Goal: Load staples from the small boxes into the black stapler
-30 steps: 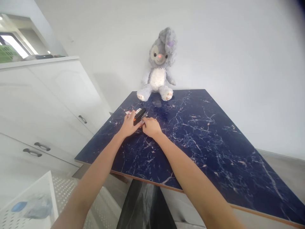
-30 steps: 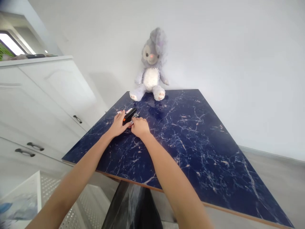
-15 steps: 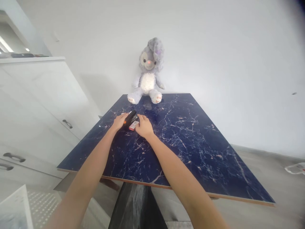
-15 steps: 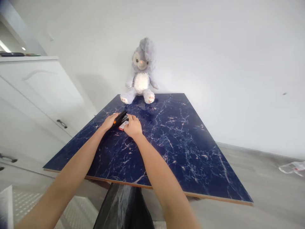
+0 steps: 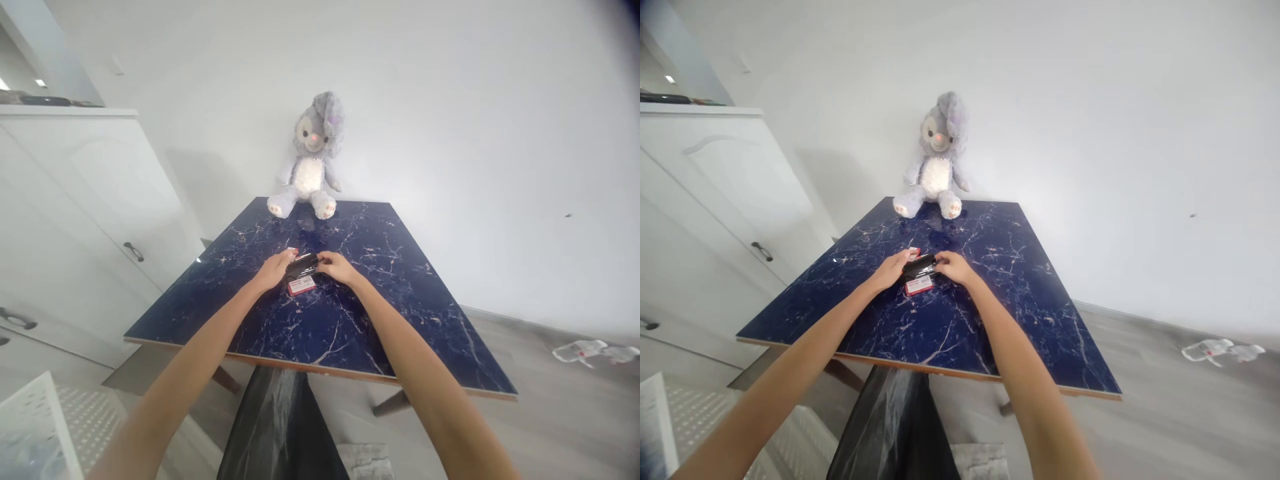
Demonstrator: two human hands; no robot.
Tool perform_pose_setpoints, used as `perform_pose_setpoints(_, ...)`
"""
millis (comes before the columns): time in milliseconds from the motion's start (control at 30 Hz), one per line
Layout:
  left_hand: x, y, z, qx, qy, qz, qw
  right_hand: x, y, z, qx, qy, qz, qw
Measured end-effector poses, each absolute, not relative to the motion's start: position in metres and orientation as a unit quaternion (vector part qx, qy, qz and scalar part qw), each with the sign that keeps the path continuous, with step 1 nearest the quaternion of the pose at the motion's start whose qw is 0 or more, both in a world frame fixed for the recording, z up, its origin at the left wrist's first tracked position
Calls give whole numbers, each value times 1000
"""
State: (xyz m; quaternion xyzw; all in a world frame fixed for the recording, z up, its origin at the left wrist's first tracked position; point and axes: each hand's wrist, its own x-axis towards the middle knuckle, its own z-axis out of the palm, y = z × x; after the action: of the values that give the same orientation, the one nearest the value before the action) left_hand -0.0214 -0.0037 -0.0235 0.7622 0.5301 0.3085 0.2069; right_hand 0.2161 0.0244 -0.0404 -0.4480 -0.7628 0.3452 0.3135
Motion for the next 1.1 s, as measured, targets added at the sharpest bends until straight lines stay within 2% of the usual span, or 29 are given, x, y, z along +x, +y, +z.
perform_pose_setpoints(167,-19,-11,-34,736,585,332,79,248,-2,-38,-420,-787,328,311)
perform_pose_setpoints(300,-24,-6,-45,705,633,309,77,230,-5,-41,-423,-795,273,337)
perform_pose_setpoints(533,-30,-5,-48,687,642,334,63,244,2,-34,-411,-833,192,315)
perform_pose_setpoints(600,-36,-6,-43,667,654,353,55,263,4,-28,-475,-800,140,338)
perform_pose_setpoints(700,-44,-10,-38,650,664,366,52,291,8,-24,-617,-657,19,433)
perform_pose_setpoints(767,-48,-13,-35,663,653,361,59,302,10,-25,-652,-590,5,476)
perform_pose_setpoints(867,-51,-17,-34,707,628,311,90,301,11,-26,-628,-594,41,501)
perform_pose_setpoints(1000,-53,-18,-35,734,607,272,135,276,-2,-17,-528,-706,55,468)
perform_pose_setpoints(1100,-53,-17,-37,705,622,318,126,244,-26,-9,-446,-816,59,363)
